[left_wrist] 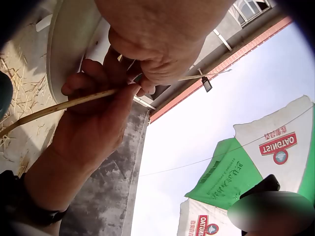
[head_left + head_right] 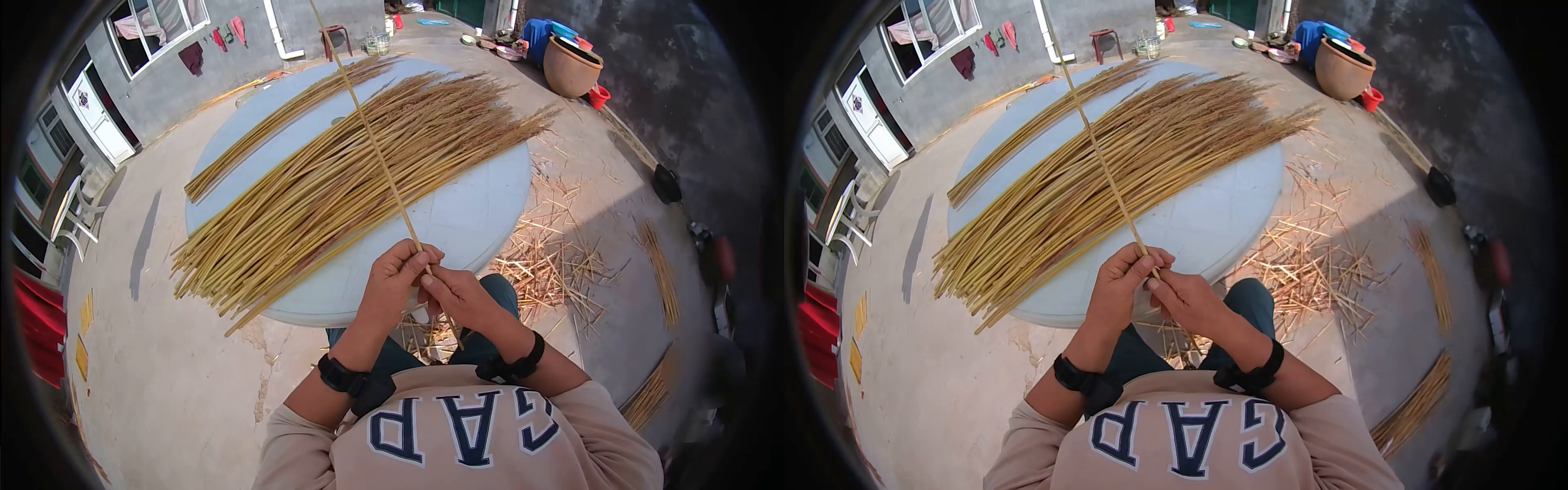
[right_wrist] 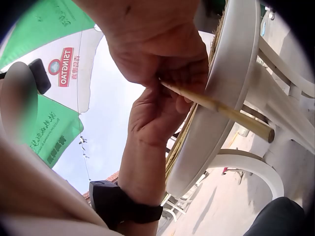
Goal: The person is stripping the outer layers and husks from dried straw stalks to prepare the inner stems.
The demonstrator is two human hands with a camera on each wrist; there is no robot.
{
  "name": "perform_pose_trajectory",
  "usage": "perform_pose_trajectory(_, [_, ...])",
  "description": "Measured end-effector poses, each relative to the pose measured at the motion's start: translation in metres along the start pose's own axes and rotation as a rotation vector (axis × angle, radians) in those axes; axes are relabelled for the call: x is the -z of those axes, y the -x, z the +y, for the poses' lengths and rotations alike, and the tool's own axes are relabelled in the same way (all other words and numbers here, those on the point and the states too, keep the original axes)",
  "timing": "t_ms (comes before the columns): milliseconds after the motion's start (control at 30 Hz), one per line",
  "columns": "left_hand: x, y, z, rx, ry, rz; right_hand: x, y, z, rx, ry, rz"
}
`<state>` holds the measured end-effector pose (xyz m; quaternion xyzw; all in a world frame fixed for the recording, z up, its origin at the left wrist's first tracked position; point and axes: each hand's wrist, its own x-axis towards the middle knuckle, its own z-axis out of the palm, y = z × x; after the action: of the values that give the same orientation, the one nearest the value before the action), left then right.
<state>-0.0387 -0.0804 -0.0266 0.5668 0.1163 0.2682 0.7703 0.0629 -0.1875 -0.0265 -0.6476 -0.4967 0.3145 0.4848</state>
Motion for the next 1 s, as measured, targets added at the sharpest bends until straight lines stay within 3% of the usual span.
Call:
perform_pose_trajectory(33, [0.003, -0.001, -0.005, -0.065, -0.059, 0.031, 0.004, 0.001, 0.004, 0.063, 0.149, -0.070])
perform_pose_trajectory(67, [0.005, -0.002, -0.008, -0.060, -0.047, 0.015, 0.010, 0.001, 0.006, 0.287, 0.340, 0.041])
perform_pose_trajectory(100, [0.005, -0.002, -0.007, -0.053, -0.109, 0.022, 0.017, 0.002, 0.003, 0.275, 0.346, 0.050])
perform_pose_trajectory(167, [0.007, 0.000, -0.002, -0.037, -0.166, 0.012, 0.027, 0.002, -0.013, 0.009, -0.063, 0.210])
perform_pose_trajectory(333, [-0.005, 0.007, 0.004, 0.047, -0.321, -0.065, 0.037, -0.004, -0.022, -0.004, -0.310, 0.248])
perform_pose_trajectory(500, [-0.002, 0.014, 0.004, 0.049, -0.476, -0.018, 0.030, -0.002, -0.017, -0.066, -0.364, 0.215])
perform_pose_trajectory(767, [0.004, 0.024, 0.002, -0.228, -0.887, 0.034, 0.013, -0.004, -0.011, -0.177, -0.379, 0.208])
perform_pose_trajectory(1000, [0.009, 0.026, -0.002, -0.250, -0.933, 0.031, 0.008, -0.004, -0.006, -0.192, -0.384, 0.209])
